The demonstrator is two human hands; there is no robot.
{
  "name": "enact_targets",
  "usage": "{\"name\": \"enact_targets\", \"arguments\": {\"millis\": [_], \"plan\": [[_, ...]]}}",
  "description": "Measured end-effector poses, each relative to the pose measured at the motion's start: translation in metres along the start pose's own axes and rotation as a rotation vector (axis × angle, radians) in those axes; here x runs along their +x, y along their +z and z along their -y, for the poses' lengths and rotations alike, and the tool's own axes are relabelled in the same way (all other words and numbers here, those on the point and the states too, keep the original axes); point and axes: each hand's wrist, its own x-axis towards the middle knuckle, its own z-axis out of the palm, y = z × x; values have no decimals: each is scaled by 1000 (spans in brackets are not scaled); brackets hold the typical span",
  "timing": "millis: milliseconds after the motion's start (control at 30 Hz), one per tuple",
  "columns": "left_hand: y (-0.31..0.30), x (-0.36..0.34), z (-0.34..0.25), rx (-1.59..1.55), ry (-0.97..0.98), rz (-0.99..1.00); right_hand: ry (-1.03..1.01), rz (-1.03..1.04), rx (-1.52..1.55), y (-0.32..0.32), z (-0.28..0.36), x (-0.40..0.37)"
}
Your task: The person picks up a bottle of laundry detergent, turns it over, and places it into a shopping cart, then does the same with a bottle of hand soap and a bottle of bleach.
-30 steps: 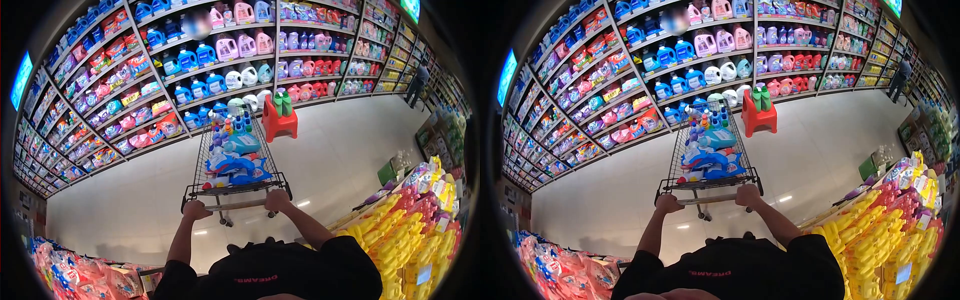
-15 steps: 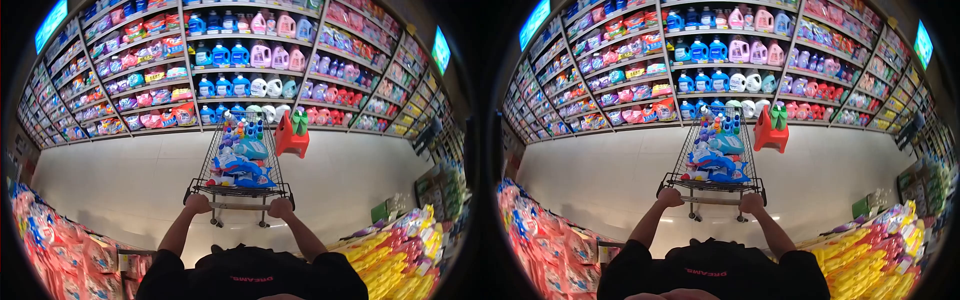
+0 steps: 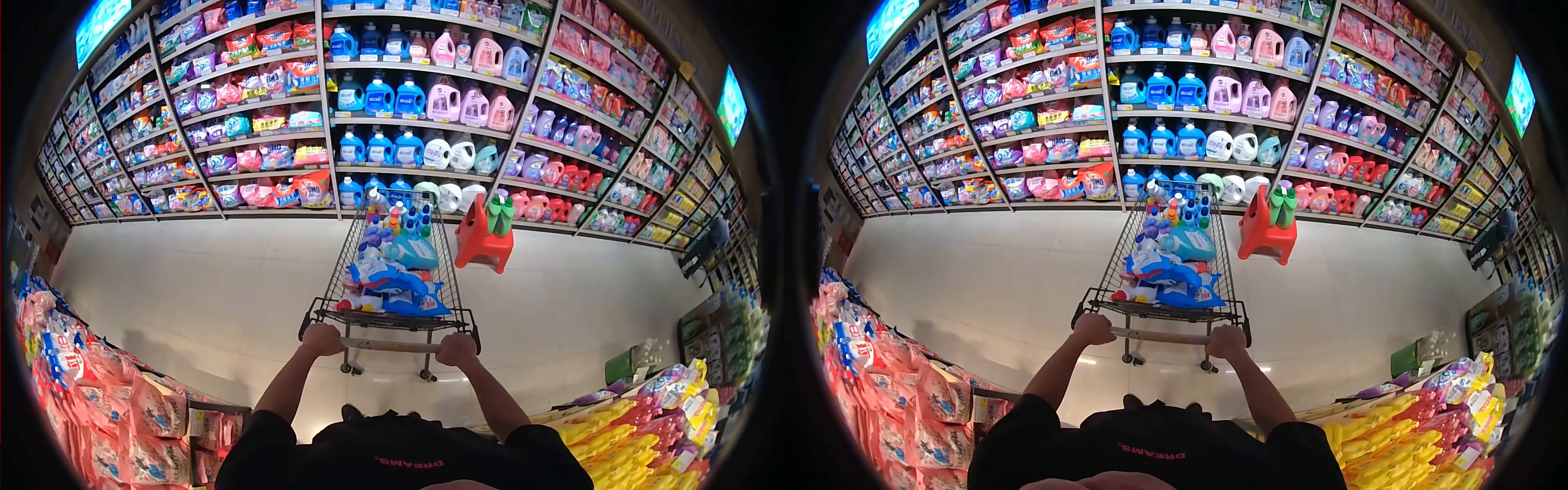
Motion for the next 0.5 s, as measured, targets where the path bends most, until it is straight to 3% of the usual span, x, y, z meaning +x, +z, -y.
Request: {"name": "enact_targets", "arguments": {"millis": [500], "plan": [[8,-21,21,-36,-87,4,-77,13,-46,-10,26,14]]}}
